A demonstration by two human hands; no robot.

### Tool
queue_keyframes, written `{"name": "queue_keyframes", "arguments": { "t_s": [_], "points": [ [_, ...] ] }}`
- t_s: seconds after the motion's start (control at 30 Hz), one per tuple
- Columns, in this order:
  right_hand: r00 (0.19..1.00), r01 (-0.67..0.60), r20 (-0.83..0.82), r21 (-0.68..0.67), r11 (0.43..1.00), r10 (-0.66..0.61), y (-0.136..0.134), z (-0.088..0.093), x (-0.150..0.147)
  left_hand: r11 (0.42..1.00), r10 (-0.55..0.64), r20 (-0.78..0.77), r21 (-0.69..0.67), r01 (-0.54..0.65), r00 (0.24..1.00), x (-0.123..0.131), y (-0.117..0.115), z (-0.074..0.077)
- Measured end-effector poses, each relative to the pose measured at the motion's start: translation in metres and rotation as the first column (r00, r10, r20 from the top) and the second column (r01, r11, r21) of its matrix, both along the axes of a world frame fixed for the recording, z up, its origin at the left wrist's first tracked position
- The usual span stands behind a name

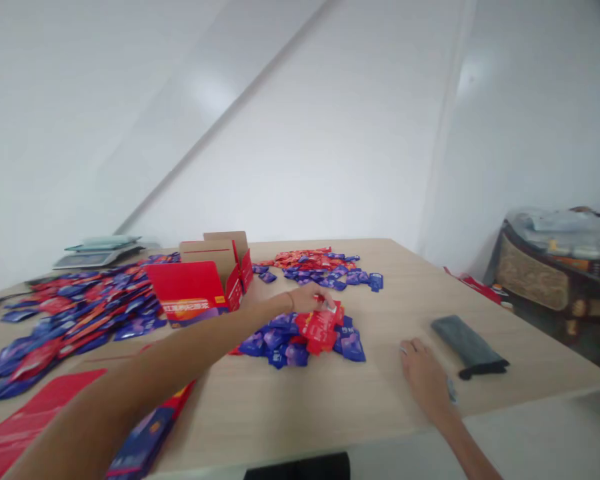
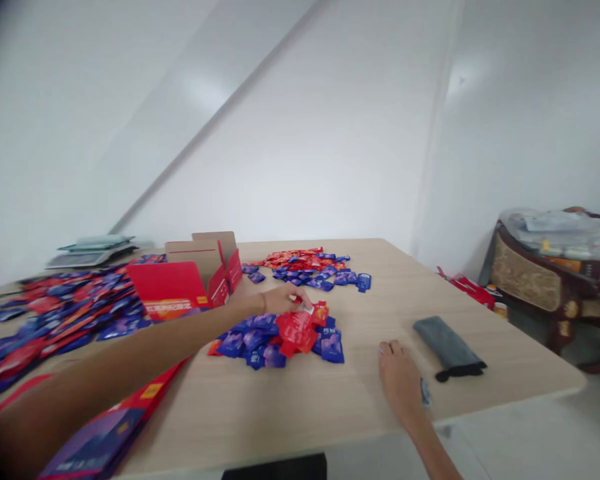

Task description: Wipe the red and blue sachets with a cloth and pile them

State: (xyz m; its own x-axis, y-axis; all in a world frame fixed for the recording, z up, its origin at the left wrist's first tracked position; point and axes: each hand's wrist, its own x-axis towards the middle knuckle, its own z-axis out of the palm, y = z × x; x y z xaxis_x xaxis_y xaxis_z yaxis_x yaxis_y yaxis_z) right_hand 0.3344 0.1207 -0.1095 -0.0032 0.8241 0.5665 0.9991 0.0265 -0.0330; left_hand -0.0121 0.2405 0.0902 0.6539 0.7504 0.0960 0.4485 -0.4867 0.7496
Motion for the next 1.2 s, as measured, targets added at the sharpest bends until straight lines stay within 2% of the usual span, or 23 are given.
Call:
{"name": "queue_keyframes", "arguments": {
  "t_s": [0.1,0.23,0.33,0.43,0.57,0.7,0.83,0.9,0.97,1.03,1.1,1.2],
  "points": [
    [0.998,0.005,0.058,-0.022,1.000,-0.004,-0.001,0.000,0.002,0.999,-0.038,-0.027,-0.028,0.038,0.999,-0.031,-0.058,-0.023],
    [0.995,0.022,0.101,-0.040,0.999,-0.018,-0.002,-0.001,0.005,0.999,0.030,-0.028,-0.014,-0.031,0.999,-0.061,-0.120,-0.065],
    [0.994,0.029,0.111,-0.051,0.998,-0.023,-0.002,-0.001,0.006,0.993,0.118,-0.020,0.024,-0.117,0.993,-0.073,-0.149,-0.097],
    [0.993,0.028,0.118,-0.063,0.998,-0.020,-0.002,0.001,0.007,0.973,0.207,-0.016,0.105,-0.204,0.978,-0.078,-0.167,-0.120],
    [0.992,0.031,0.126,-0.067,0.997,-0.022,-0.002,0.000,0.008,0.954,0.202,-0.017,0.232,-0.192,0.979,-0.082,-0.177,-0.132],
    [0.988,0.032,0.153,-0.053,0.998,-0.023,-0.003,0.000,0.008,0.936,0.165,-0.034,0.319,-0.146,0.986,-0.087,-0.185,-0.123],
    [0.980,0.043,0.198,-0.050,0.998,-0.033,-0.006,0.005,0.005,0.841,0.244,-0.067,0.512,-0.176,0.968,-0.084,-0.217,-0.111],
    [0.977,0.061,0.207,-0.063,0.996,-0.047,-0.006,0.008,0.004,0.779,0.217,-0.169,0.624,-0.066,0.961,-0.078,-0.243,-0.115],
    [0.977,0.075,0.207,-0.084,0.994,-0.056,-0.007,0.008,0.002,0.694,0.206,-0.290,0.717,0.069,0.935,-0.074,-0.268,-0.126],
    [0.977,0.079,0.207,-0.113,0.991,-0.054,-0.007,0.006,-0.001,0.599,0.253,-0.344,0.790,0.132,0.904,-0.073,-0.286,-0.143],
    [0.979,0.091,0.194,-0.138,0.986,-0.063,-0.008,0.003,-0.004,0.526,0.298,-0.325,0.840,0.130,0.898,-0.077,-0.295,-0.159],
    [0.995,0.089,0.057,-0.131,0.987,-0.082,-0.008,0.000,-0.004,0.465,0.284,-0.238,0.882,0.084,0.929,-0.087,-0.293,-0.175]
  ]
}}
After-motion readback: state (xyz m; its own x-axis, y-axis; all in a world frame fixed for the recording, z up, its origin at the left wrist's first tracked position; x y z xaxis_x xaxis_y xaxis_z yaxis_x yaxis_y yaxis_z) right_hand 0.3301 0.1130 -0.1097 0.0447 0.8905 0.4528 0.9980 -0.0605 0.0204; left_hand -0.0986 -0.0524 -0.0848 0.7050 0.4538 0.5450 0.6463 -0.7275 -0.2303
